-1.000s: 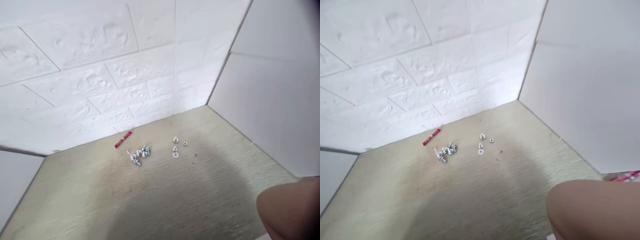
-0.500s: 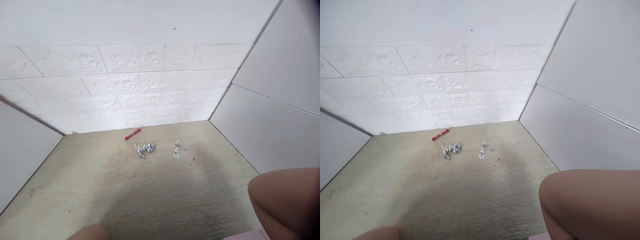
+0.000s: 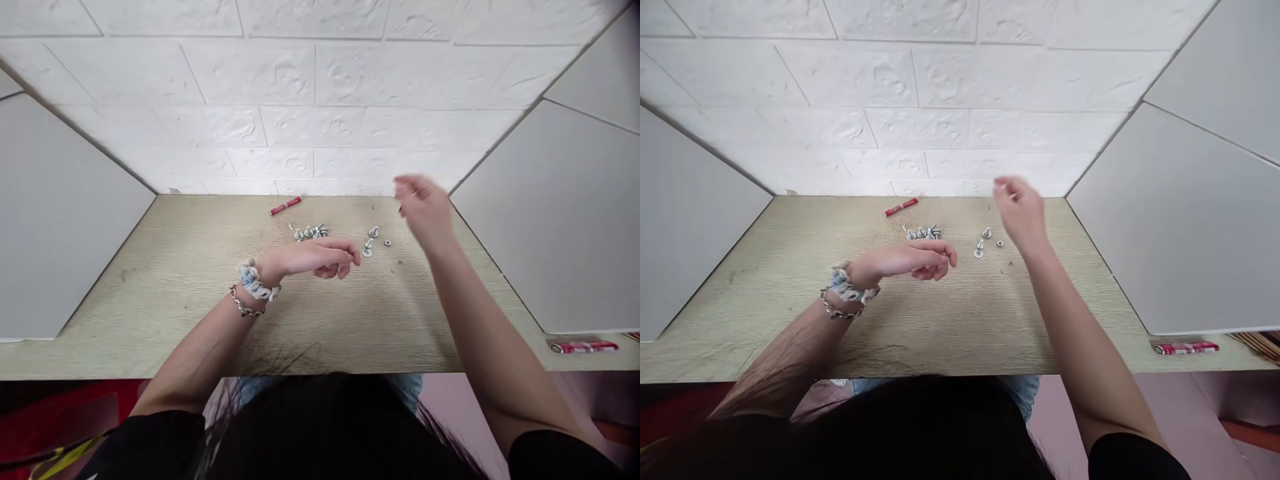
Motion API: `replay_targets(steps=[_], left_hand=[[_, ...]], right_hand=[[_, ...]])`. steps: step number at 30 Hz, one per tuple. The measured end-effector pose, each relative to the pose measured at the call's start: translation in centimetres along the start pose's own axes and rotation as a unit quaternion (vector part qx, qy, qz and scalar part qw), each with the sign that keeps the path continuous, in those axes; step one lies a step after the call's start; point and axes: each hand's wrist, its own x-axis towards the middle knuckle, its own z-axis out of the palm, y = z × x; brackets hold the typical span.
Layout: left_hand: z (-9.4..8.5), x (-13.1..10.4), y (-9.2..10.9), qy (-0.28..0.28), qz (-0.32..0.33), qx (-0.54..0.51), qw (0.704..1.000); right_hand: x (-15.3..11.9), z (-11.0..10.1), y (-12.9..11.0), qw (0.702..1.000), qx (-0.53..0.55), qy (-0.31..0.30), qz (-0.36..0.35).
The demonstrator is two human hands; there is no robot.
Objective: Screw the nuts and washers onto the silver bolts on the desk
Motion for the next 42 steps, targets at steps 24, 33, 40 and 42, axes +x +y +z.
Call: replay_targets(steps=[24,33,40,42], left_hand=[[1.5,3.5,-8.2,0.362,0.118,0.124,0.916],[0.6,3.5,-8.7,0.393,0.094,0.184,0.896],[0.5,3.6,-9.2,0.384,0.13,0.255,0.878],[0.4,3.6,-9.3,0.387,0.132,0.258,0.875]], right_hand=[[-5.9,6.8,-1.7,0.917,0.335,-0.092,0.194],[-6.6,8.5,-0.7,0.85,0.439,-0.147,0.253],[-6.6,9.0,-0.9,0.849,0.431,-0.156,0.263],[-6.7,9.1,-1.1,0.858,0.409,-0.156,0.269]])
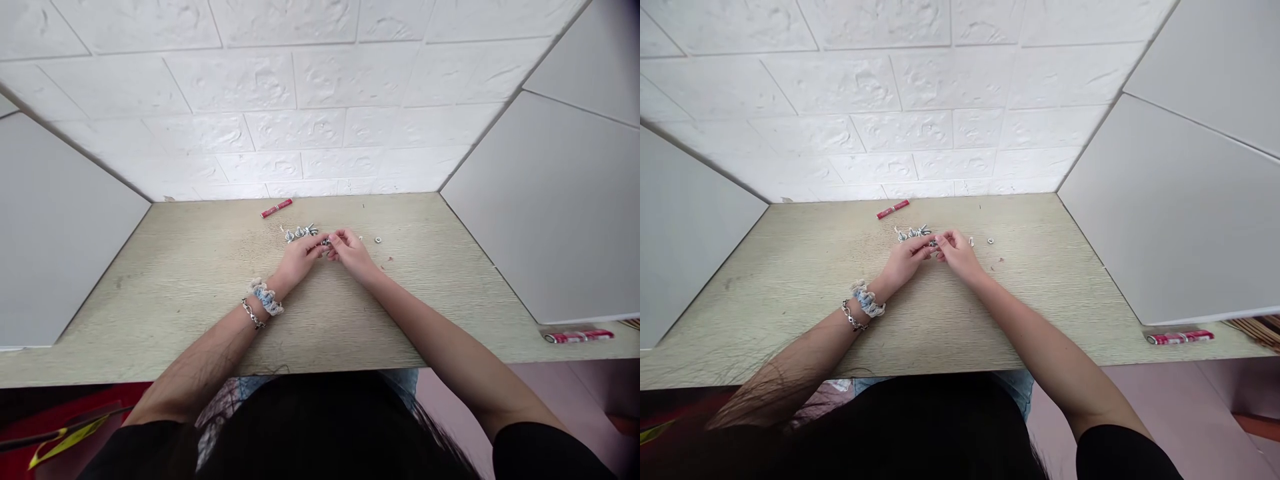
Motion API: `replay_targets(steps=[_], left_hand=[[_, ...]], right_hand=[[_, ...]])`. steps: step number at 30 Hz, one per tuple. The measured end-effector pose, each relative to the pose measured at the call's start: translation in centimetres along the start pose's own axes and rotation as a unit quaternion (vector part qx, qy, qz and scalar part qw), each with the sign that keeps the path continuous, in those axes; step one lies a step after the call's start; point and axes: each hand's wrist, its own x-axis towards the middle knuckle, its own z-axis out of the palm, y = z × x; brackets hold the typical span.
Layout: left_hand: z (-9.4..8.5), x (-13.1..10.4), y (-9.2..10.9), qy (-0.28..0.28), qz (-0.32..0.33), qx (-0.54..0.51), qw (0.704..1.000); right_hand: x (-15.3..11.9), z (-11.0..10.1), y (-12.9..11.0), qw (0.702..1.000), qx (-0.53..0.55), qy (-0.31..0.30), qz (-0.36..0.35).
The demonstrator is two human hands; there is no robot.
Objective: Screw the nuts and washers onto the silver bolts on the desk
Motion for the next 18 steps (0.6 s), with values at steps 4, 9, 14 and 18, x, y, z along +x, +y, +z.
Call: replay_targets(steps=[4,9,14,18], left_hand=[[0.0,0.1,-0.3,0.013,0.005,0.017,1.0],[0.0,0.0,0.1,-0.005,-0.007,0.002,1.0],[-0.1,-0.1,0.6,-0.01,-0.024,0.001,1.0],[-0.2,-0.1,0.7,0.001,-0.023,0.0,1.0]], right_hand=[[-0.2,0.0,-0.4,0.998,-0.048,-0.025,0.02],[-0.7,-0.2,-1.5,0.99,-0.124,-0.056,0.044],[-0.8,-0.4,-1.5,0.989,-0.124,-0.07,0.044],[-0.5,-0.6,-0.8,0.988,-0.128,-0.087,0.011]])
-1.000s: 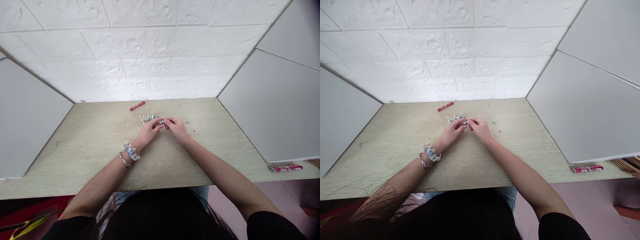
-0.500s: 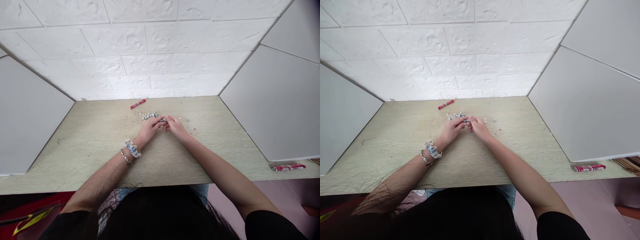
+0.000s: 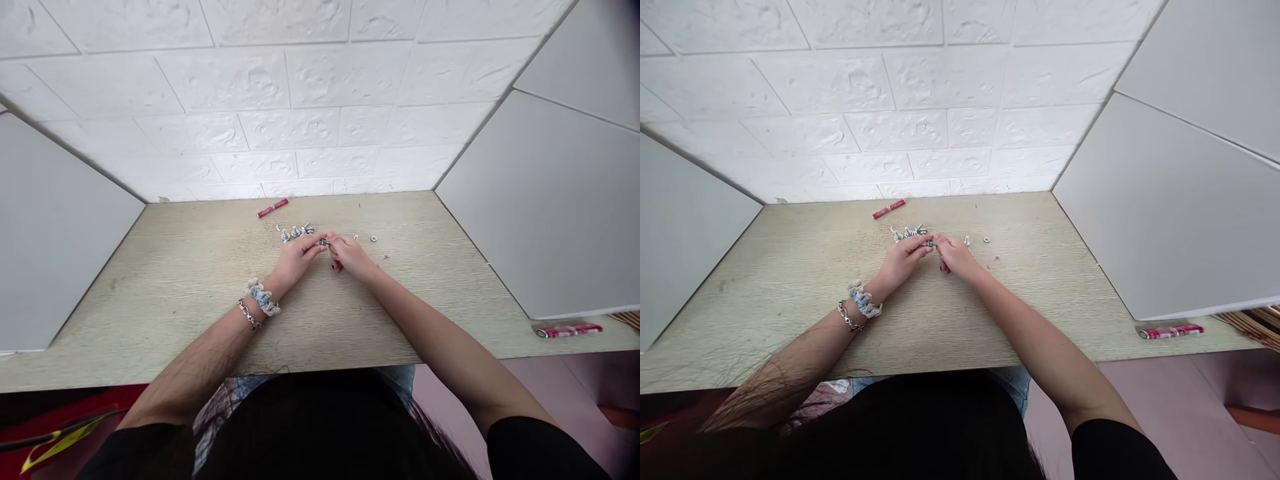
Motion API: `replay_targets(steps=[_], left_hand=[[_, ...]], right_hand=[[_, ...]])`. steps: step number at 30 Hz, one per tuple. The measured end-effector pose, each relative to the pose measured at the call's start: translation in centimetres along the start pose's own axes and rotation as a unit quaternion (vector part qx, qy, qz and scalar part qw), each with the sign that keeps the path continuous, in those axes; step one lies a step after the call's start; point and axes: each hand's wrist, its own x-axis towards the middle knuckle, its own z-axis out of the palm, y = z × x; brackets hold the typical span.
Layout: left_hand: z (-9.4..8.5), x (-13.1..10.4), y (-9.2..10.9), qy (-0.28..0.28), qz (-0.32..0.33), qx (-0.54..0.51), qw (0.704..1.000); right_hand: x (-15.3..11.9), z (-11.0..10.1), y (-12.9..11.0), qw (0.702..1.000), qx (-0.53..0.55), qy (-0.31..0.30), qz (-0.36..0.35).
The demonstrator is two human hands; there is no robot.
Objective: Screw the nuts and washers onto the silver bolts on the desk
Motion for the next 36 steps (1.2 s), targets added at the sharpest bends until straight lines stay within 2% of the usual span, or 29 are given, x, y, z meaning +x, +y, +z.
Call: replay_targets(steps=[9,15,18,21,25,32,36], left_hand=[[-0.1,0.3,-0.4,-0.03,0.005,-0.024,0.999],[-0.3,0.5,-0.7,-0.064,-0.03,-0.115,0.991],[-0.4,0.5,-0.8,-0.052,-0.018,-0.114,0.992],[-0.2,0.4,-1.0,-0.02,0.024,-0.055,0.998],[0.2,0.1,-1.4,0.018,0.048,0.024,0.998],[0.0,0.3,-1.7,0.03,0.046,0.007,0.998],[-0.1,0.4,-1.5,0.032,0.037,0.008,0.999]], right_hand=[[0.1,0.2,0.8,0.998,-0.037,0.022,-0.053],[0.0,0.4,1.0,0.992,-0.09,0.05,-0.077],[0.2,0.4,0.8,0.996,-0.053,0.04,-0.065],[0.2,0.3,0.4,0.999,0.002,0.014,-0.041],[0.0,0.2,-0.1,0.999,-0.005,-0.005,-0.039],[0.2,-0.1,0.5,0.998,-0.045,-0.002,-0.044],[0.2,-0.1,0.3,0.998,-0.038,-0.021,-0.053]])
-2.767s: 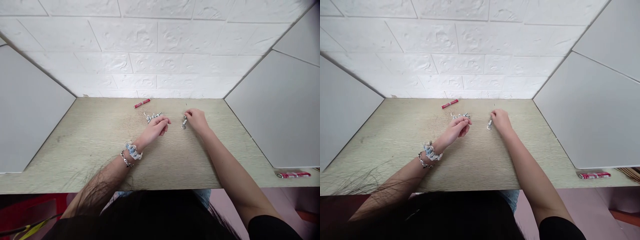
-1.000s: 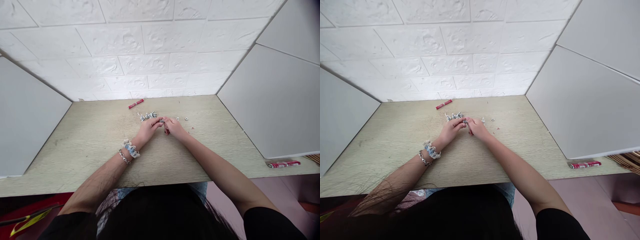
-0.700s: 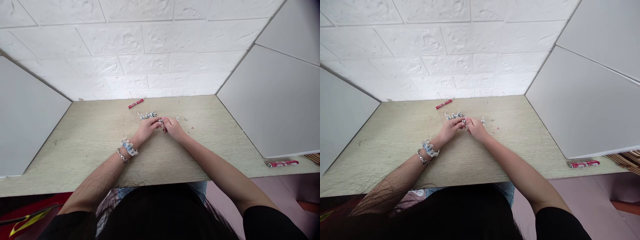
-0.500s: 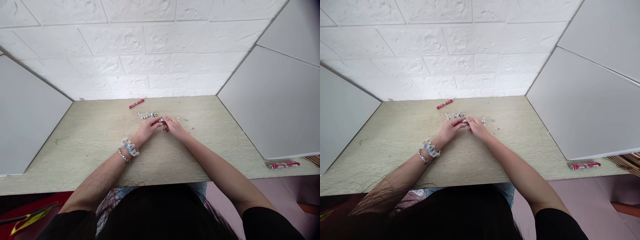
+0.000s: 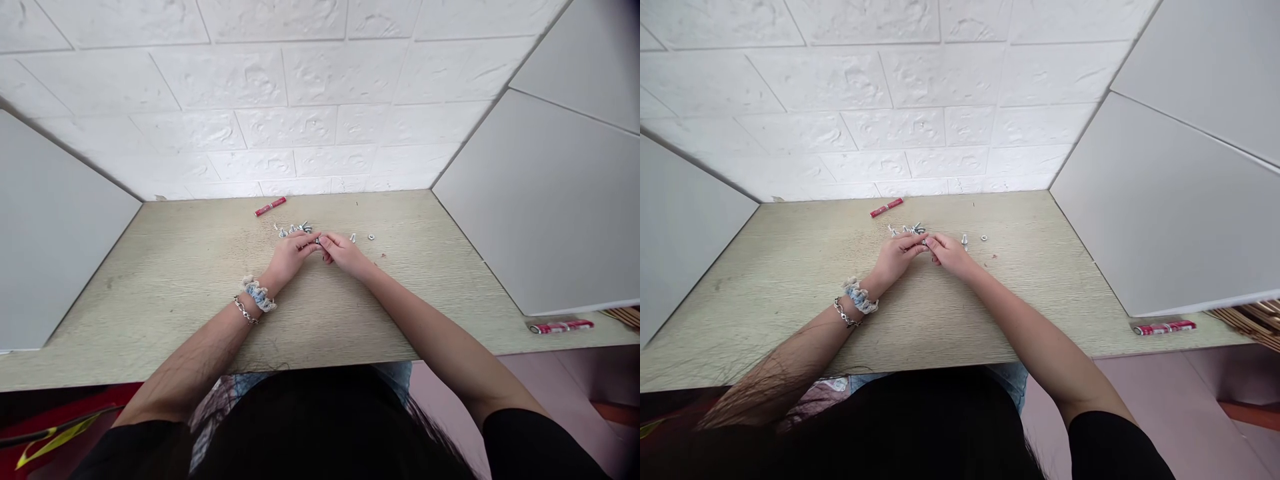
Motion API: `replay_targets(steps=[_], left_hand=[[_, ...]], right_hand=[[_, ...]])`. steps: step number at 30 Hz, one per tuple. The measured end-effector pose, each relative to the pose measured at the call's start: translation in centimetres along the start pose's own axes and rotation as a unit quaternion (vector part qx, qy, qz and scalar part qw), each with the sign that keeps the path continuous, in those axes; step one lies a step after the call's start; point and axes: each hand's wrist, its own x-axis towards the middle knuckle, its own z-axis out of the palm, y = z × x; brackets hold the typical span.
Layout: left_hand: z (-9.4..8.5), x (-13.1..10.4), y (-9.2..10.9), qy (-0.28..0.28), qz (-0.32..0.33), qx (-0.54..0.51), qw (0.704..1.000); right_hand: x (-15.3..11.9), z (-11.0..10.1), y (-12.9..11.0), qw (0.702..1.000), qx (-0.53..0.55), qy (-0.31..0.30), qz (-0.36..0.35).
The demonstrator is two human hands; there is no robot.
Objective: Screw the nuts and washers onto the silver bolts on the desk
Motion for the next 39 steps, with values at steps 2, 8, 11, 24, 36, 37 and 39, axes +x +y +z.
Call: replay_targets(steps=[2,8,11,24,36,37,39], left_hand=[[0.1,0.0,0.2,-0.002,0.002,0.007,1.0],[-0.2,0.1,0.2,-0.014,0.044,0.034,0.998],[-0.7,0.2,0.0,-0.037,0.093,0.069,0.993],[-1.2,0.5,0.8,-0.127,0.134,0.215,0.959],[-0.8,0.3,1.6,-0.114,0.048,0.171,0.978],[-0.8,0.2,1.5,-0.111,0.046,0.165,0.979],[-0.9,0.2,1.2,-0.094,0.057,0.154,0.982]], right_hand=[[-0.1,0.0,-0.3,1.0,0.011,-0.009,0.003],[-0.1,0.3,-0.6,0.994,0.1,-0.026,0.027],[-0.1,0.7,-0.6,0.981,0.179,-0.042,0.061],[-0.7,1.0,-1.2,0.958,0.251,-0.069,0.118],[-0.3,0.6,-0.5,0.949,0.294,-0.057,0.1],[-0.3,0.6,-0.5,0.947,0.299,-0.056,0.103],[-0.4,0.6,-0.7,0.943,0.309,-0.056,0.108]])
